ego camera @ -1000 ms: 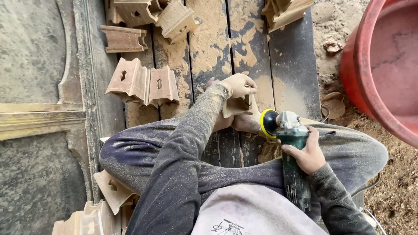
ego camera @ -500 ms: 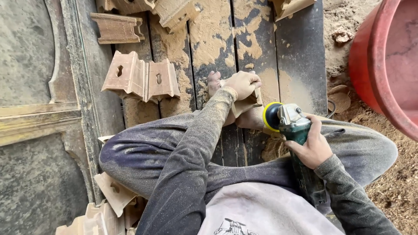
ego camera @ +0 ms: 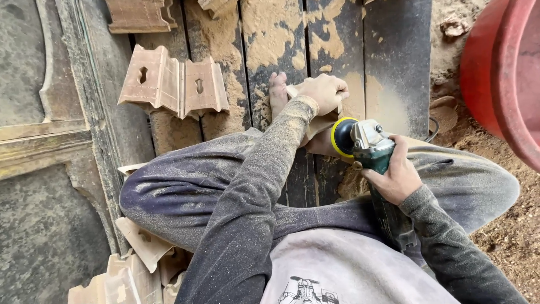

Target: Sanding small decorative wooden blocks using a handheld angle grinder with a sanding disc attachment.

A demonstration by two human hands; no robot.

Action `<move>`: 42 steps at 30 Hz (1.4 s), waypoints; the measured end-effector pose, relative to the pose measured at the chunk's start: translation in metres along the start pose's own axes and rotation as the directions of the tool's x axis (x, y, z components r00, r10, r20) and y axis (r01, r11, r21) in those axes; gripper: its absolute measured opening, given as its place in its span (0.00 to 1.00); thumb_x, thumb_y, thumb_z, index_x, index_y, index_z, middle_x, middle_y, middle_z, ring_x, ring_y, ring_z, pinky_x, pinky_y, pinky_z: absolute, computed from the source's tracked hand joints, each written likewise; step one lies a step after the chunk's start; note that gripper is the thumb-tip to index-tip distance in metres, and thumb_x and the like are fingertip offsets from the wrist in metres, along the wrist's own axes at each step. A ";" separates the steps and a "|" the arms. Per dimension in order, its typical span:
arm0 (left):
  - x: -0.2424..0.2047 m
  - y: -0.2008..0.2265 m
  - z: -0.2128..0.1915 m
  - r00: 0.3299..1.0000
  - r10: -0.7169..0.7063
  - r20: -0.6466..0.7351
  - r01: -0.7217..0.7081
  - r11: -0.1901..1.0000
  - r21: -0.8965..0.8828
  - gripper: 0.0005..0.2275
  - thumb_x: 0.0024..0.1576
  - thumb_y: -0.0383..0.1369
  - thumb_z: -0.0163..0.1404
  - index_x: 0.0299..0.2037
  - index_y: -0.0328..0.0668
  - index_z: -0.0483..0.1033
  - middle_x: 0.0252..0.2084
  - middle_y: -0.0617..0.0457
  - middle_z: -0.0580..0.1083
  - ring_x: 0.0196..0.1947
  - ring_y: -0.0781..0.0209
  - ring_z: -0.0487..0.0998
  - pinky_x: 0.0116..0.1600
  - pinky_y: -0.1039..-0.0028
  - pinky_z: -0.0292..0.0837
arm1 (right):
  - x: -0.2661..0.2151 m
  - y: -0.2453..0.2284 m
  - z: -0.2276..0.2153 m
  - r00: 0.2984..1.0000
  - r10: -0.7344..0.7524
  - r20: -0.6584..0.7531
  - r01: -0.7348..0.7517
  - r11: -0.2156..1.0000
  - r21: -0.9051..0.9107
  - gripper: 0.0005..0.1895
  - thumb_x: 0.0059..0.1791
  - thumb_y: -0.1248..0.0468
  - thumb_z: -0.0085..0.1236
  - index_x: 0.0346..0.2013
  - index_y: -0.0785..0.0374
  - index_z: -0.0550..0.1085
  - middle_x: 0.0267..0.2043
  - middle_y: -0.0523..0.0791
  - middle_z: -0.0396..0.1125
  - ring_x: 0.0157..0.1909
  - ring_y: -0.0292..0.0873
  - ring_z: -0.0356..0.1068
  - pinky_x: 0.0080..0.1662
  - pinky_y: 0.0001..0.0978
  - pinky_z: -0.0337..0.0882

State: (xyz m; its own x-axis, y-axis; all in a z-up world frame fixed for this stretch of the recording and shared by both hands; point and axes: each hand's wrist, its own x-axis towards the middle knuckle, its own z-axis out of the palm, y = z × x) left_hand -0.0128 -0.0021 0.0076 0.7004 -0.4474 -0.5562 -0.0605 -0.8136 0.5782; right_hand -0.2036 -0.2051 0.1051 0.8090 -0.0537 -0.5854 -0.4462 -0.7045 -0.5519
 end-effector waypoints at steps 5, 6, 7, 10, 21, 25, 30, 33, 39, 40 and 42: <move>0.011 -0.006 0.008 0.999 0.051 0.005 -0.051 0.999 0.000 0.10 0.60 0.49 0.45 0.37 0.73 0.82 0.47 0.66 0.82 0.54 0.50 0.83 0.62 0.56 0.77 | 0.002 0.005 0.003 1.000 -0.007 0.028 0.007 1.000 0.016 0.45 0.46 0.59 0.68 0.68 0.56 0.47 0.56 0.69 0.66 0.54 0.75 0.72 0.61 0.73 0.69; 0.011 -0.006 0.007 0.999 0.049 0.003 -0.049 0.999 0.002 0.10 0.60 0.49 0.45 0.37 0.73 0.82 0.47 0.66 0.82 0.54 0.50 0.83 0.62 0.56 0.77 | 0.002 0.004 0.002 1.000 -0.011 0.029 0.010 1.000 0.017 0.45 0.46 0.59 0.68 0.68 0.56 0.47 0.56 0.69 0.66 0.54 0.75 0.72 0.61 0.73 0.69; 0.011 -0.006 0.006 0.999 0.053 0.002 -0.053 0.999 -0.004 0.10 0.60 0.49 0.44 0.37 0.74 0.82 0.48 0.66 0.81 0.54 0.49 0.83 0.62 0.56 0.78 | 0.003 0.003 0.002 0.999 -0.008 0.036 0.008 1.000 0.010 0.45 0.46 0.60 0.68 0.68 0.56 0.46 0.57 0.69 0.66 0.54 0.75 0.72 0.61 0.73 0.69; 0.005 -0.004 0.004 0.997 0.078 0.006 -0.078 0.997 0.004 0.11 0.60 0.49 0.44 0.37 0.73 0.82 0.48 0.64 0.81 0.55 0.50 0.82 0.62 0.57 0.77 | 0.000 0.000 0.002 0.999 0.012 0.036 -0.012 1.000 0.005 0.45 0.46 0.61 0.67 0.68 0.57 0.46 0.57 0.69 0.66 0.55 0.75 0.72 0.62 0.73 0.67; -0.010 0.004 -0.003 0.995 0.096 0.002 -0.096 0.995 0.031 0.11 0.61 0.50 0.43 0.37 0.76 0.82 0.49 0.64 0.81 0.58 0.57 0.80 0.64 0.61 0.75 | -0.001 0.011 -0.001 0.994 0.097 -0.057 -0.101 0.993 -0.068 0.47 0.45 0.52 0.68 0.68 0.53 0.47 0.54 0.66 0.69 0.55 0.74 0.72 0.63 0.70 0.65; -0.035 0.008 -0.020 0.996 0.094 -0.012 -0.093 0.992 0.081 0.11 0.61 0.51 0.43 0.38 0.78 0.82 0.47 0.64 0.80 0.58 0.60 0.80 0.63 0.63 0.71 | -0.008 -0.011 -0.004 0.983 0.156 -0.094 -0.154 0.988 0.026 0.43 0.48 0.62 0.68 0.70 0.57 0.49 0.53 0.66 0.69 0.55 0.71 0.72 0.64 0.70 0.65; -0.021 0.005 -0.007 0.995 0.090 -0.031 -0.087 0.991 0.106 0.11 0.60 0.53 0.43 0.36 0.82 0.82 0.46 0.67 0.81 0.57 0.62 0.81 0.63 0.63 0.72 | -0.004 -0.018 -0.005 0.994 0.110 0.003 -0.110 0.993 0.049 0.44 0.47 0.61 0.67 0.69 0.61 0.49 0.56 0.71 0.67 0.58 0.76 0.70 0.65 0.74 0.63; -0.040 0.008 -0.017 0.996 0.088 -0.027 -0.085 0.994 0.070 0.11 0.60 0.52 0.44 0.36 0.79 0.82 0.40 0.72 0.82 0.57 0.67 0.80 0.63 0.65 0.69 | -0.008 -0.018 -0.005 0.991 0.134 0.003 -0.134 0.990 0.037 0.43 0.49 0.62 0.67 0.70 0.61 0.49 0.55 0.70 0.68 0.57 0.75 0.71 0.64 0.74 0.64; -0.006 0.002 0.005 0.997 0.072 -0.027 -0.071 0.996 0.058 0.10 0.59 0.53 0.45 0.36 0.82 0.82 0.53 0.67 0.81 0.63 0.61 0.77 0.65 0.63 0.69 | -0.003 -0.014 -0.006 0.989 0.143 -0.041 -0.143 0.990 0.002 0.47 0.46 0.53 0.69 0.69 0.56 0.49 0.57 0.71 0.67 0.62 0.76 0.68 0.68 0.69 0.62; -0.008 0.001 0.004 0.997 0.072 -0.020 -0.071 0.996 0.059 0.10 0.59 0.53 0.45 0.36 0.81 0.82 0.52 0.68 0.81 0.64 0.63 0.76 0.66 0.65 0.68 | -0.005 -0.016 -0.006 0.988 0.150 -0.035 -0.150 0.989 0.007 0.46 0.46 0.55 0.69 0.69 0.57 0.49 0.56 0.72 0.67 0.61 0.76 0.68 0.68 0.69 0.62; -0.007 -0.003 0.006 0.997 0.076 -0.013 -0.075 0.995 0.062 0.10 0.59 0.53 0.45 0.37 0.80 0.82 0.51 0.69 0.81 0.65 0.65 0.74 0.66 0.66 0.67 | -0.005 -0.016 -0.004 0.987 0.156 -0.032 -0.156 0.988 0.013 0.46 0.47 0.57 0.68 0.69 0.57 0.48 0.55 0.72 0.67 0.61 0.76 0.68 0.68 0.70 0.62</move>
State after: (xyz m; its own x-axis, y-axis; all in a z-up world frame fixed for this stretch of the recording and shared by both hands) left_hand -0.0217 0.0017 0.0066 0.7029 -0.5029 -0.5030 -0.1564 -0.7991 0.5804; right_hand -0.1990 -0.1960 0.1194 0.7411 -0.1856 -0.6452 -0.5718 -0.6782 -0.4616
